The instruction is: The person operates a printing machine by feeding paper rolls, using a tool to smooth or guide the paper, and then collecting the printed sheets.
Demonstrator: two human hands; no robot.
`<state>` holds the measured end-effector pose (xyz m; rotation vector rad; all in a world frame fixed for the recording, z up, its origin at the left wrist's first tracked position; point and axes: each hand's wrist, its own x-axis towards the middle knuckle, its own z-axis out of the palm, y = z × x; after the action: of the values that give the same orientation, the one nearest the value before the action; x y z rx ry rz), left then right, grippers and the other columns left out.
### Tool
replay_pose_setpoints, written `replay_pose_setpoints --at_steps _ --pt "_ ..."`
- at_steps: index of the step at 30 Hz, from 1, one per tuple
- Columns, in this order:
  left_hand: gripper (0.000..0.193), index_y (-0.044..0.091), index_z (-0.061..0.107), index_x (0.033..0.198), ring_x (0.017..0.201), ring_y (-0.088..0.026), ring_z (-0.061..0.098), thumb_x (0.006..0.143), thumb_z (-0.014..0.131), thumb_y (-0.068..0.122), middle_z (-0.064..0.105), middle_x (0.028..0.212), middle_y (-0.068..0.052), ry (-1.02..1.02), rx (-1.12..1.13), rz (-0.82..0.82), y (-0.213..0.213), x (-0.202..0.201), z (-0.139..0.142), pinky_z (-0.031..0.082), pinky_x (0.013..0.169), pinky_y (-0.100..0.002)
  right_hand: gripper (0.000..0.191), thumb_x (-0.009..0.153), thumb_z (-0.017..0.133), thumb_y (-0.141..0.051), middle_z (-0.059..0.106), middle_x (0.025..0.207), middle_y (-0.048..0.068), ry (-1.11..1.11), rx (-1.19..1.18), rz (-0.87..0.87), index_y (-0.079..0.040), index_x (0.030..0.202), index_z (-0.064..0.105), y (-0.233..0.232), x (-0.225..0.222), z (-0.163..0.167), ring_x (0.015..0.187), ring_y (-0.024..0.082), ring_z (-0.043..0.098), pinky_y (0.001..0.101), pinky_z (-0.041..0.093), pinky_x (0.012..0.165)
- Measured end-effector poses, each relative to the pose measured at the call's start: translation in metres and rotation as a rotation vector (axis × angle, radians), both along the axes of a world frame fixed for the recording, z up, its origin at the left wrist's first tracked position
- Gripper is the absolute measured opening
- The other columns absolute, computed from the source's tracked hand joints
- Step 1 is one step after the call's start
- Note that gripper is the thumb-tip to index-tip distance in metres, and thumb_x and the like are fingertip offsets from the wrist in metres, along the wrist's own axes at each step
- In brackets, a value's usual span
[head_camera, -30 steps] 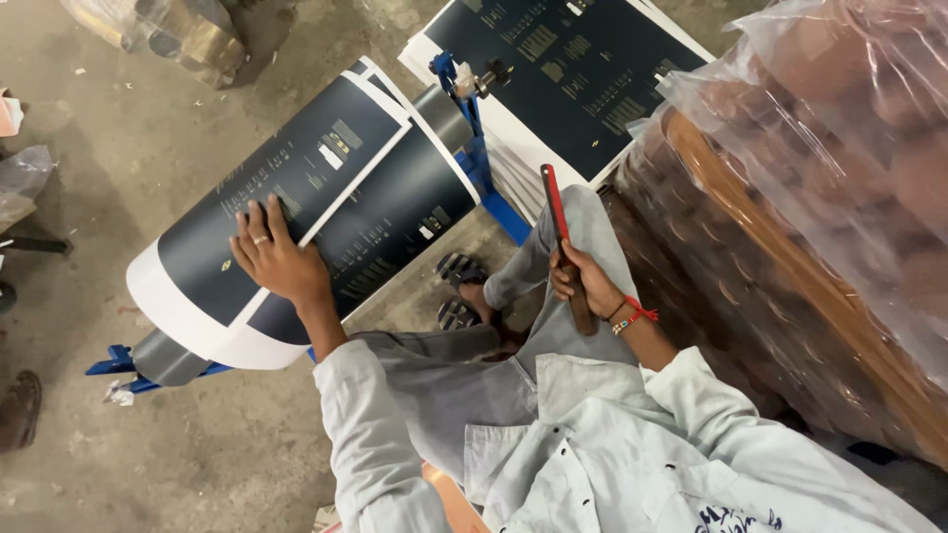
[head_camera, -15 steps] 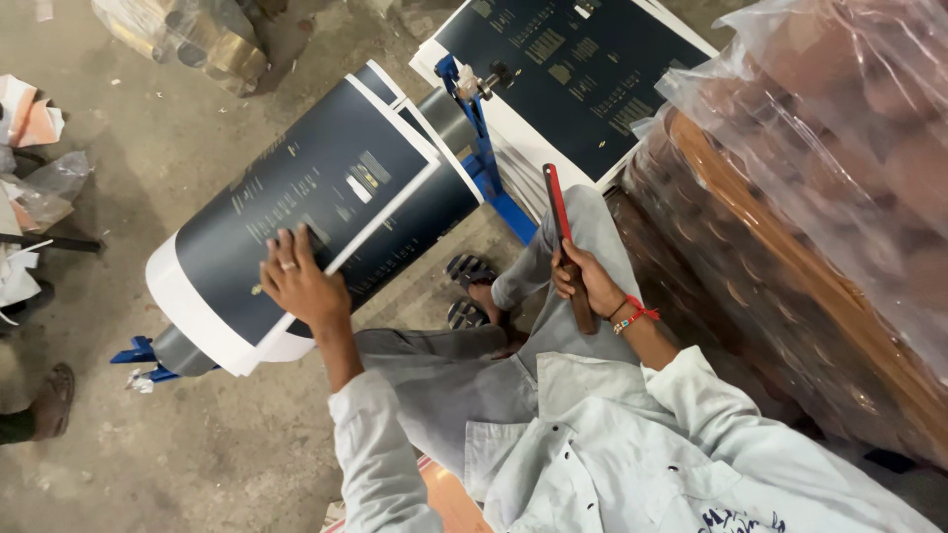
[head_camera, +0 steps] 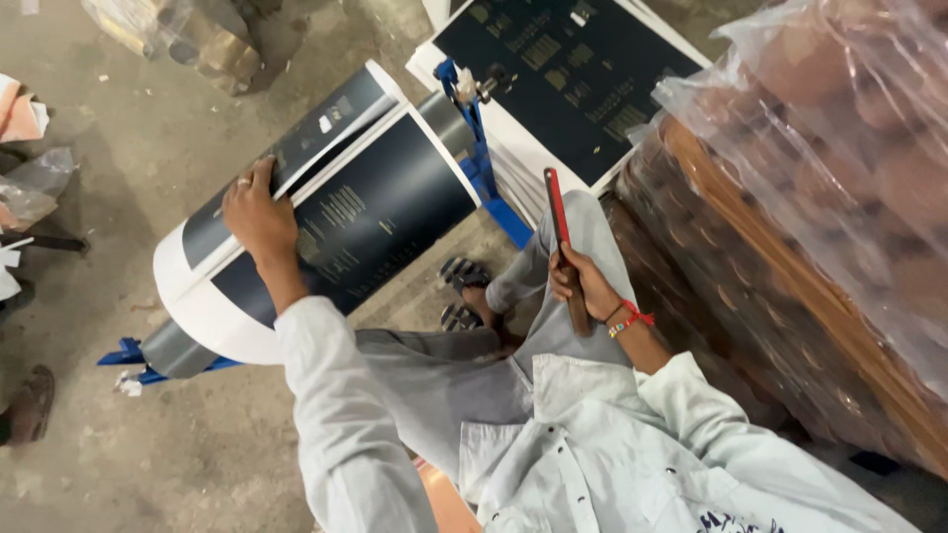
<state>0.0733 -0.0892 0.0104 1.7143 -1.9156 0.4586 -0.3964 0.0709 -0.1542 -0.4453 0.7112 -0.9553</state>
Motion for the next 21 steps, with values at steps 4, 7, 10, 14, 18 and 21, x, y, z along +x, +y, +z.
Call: replay_pose_setpoints --at_steps 4,7,10,14,18,21 --pt "0.053 0.013 0.073 0.129 0.117 -0.034 0.066 0.076 0.069 0.003 0.073 0.128 -0.012 0.010 -0.036 -0.006 0.003 0.000 -0.017 0.048 0.101 -0.046 0.044 0.108 0.044 -0.048 0.044 0.066 0.000 0.027 0.012 -0.002 -0.008 0.094 0.059 -0.002 0.000 -0.004 0.050 0.011 0.043 0.0294 0.043 0.051" --pt "0.055 0.013 0.073 0.132 0.121 -0.034 0.065 0.078 0.070 0.003 0.072 0.132 -0.011 0.014 -0.025 0.011 0.005 0.003 -0.022 0.046 0.106 -0.045 0.044 0.108 0.044 -0.048 0.044 0.065 -0.001 0.029 -0.007 0.008 -0.009 0.094 0.059 -0.002 0.000 -0.007 0.051 0.011 0.043 0.0294 0.043 0.052" --pt "0.055 0.012 0.072 0.133 0.123 -0.033 0.063 0.079 0.071 0.005 0.071 0.135 -0.011 0.013 -0.024 0.024 0.006 0.003 -0.024 0.045 0.109 -0.045 0.044 0.108 0.044 -0.048 0.045 0.065 0.000 0.029 0.002 0.008 -0.009 0.094 0.060 -0.003 0.000 -0.007 0.050 0.011 0.043 0.0295 0.043 0.051" --pt "0.057 0.013 0.072 0.135 0.130 -0.033 0.062 0.079 0.070 0.005 0.070 0.138 -0.011 -0.019 -0.041 0.046 0.012 -0.002 -0.024 0.042 0.113 -0.047 0.044 0.109 0.044 -0.047 0.044 0.065 0.000 0.013 0.020 -0.002 -0.009 0.094 0.060 -0.004 0.002 -0.006 0.050 0.011 0.043 0.0294 0.043 0.051" --pt "0.060 0.011 0.070 0.137 0.133 -0.035 0.060 0.077 0.071 0.006 0.068 0.140 -0.013 -0.010 -0.041 0.033 0.022 -0.008 -0.024 0.040 0.115 -0.050 0.043 0.108 0.044 -0.047 0.045 0.066 -0.001 0.018 0.026 -0.001 -0.009 0.094 0.060 -0.003 0.001 -0.006 0.050 0.011 0.043 0.0290 0.043 0.051" --pt "0.063 0.010 0.069 0.138 0.134 -0.037 0.058 0.074 0.071 0.008 0.066 0.142 -0.015 -0.002 -0.049 0.034 0.031 -0.011 -0.026 0.040 0.116 -0.051 0.041 0.108 0.046 -0.045 0.046 0.066 0.000 0.004 -0.006 0.005 -0.009 0.095 0.059 -0.002 0.002 -0.003 0.050 0.012 0.045 0.0288 0.044 0.051"
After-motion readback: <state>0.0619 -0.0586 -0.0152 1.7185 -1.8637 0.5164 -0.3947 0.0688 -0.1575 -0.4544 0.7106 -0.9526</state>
